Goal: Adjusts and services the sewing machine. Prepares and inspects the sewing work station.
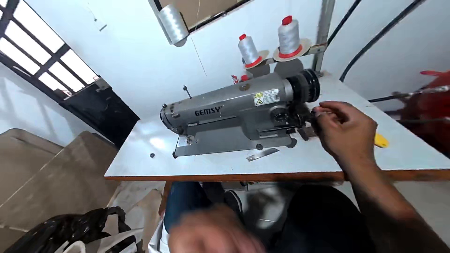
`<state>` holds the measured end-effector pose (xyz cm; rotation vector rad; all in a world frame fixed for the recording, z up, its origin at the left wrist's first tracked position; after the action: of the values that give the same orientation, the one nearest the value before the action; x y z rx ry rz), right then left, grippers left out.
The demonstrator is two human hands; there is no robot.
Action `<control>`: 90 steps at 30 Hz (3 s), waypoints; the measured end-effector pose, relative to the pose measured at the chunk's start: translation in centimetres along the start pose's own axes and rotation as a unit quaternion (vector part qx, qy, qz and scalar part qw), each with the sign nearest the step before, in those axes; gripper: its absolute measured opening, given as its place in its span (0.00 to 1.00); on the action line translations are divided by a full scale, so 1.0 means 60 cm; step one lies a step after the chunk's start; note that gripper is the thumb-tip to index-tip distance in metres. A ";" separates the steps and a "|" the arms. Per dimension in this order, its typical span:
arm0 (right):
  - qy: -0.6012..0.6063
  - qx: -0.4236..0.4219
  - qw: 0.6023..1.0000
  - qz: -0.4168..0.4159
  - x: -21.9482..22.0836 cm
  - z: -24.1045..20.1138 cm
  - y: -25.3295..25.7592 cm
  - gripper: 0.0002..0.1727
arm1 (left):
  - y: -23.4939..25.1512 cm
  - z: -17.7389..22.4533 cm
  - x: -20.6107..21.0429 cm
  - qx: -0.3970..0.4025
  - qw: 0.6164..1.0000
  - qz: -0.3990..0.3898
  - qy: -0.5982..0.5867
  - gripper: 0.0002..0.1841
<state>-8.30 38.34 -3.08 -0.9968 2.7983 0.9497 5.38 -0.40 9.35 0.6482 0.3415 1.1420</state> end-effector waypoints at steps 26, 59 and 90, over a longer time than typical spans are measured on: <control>0.039 0.063 0.997 0.035 -0.005 0.047 0.013 0.14 | 0.071 -0.371 -0.373 -0.053 0.936 0.218 0.272 0.14; -0.209 -0.011 0.976 -0.065 0.020 0.014 0.022 0.16 | 0.059 -0.370 -0.383 -0.014 0.934 0.208 0.292 0.14; -0.354 0.104 0.886 -0.282 -0.031 0.039 0.189 0.15 | 0.065 -0.365 -0.367 -0.002 0.934 0.206 0.291 0.13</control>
<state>-13.81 47.60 1.55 -1.0582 1.8118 0.7095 -18.41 -12.99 -6.62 0.3691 0.7304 1.7375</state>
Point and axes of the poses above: each hand's wrist, its own y-axis towards the middle knuckle, its own x-axis out of the palm, z = x × y, the point moved 4 cm from there along y, towards the middle knuckle, and after that the axes turned 3 degrees about z, right-handed, at the moved point
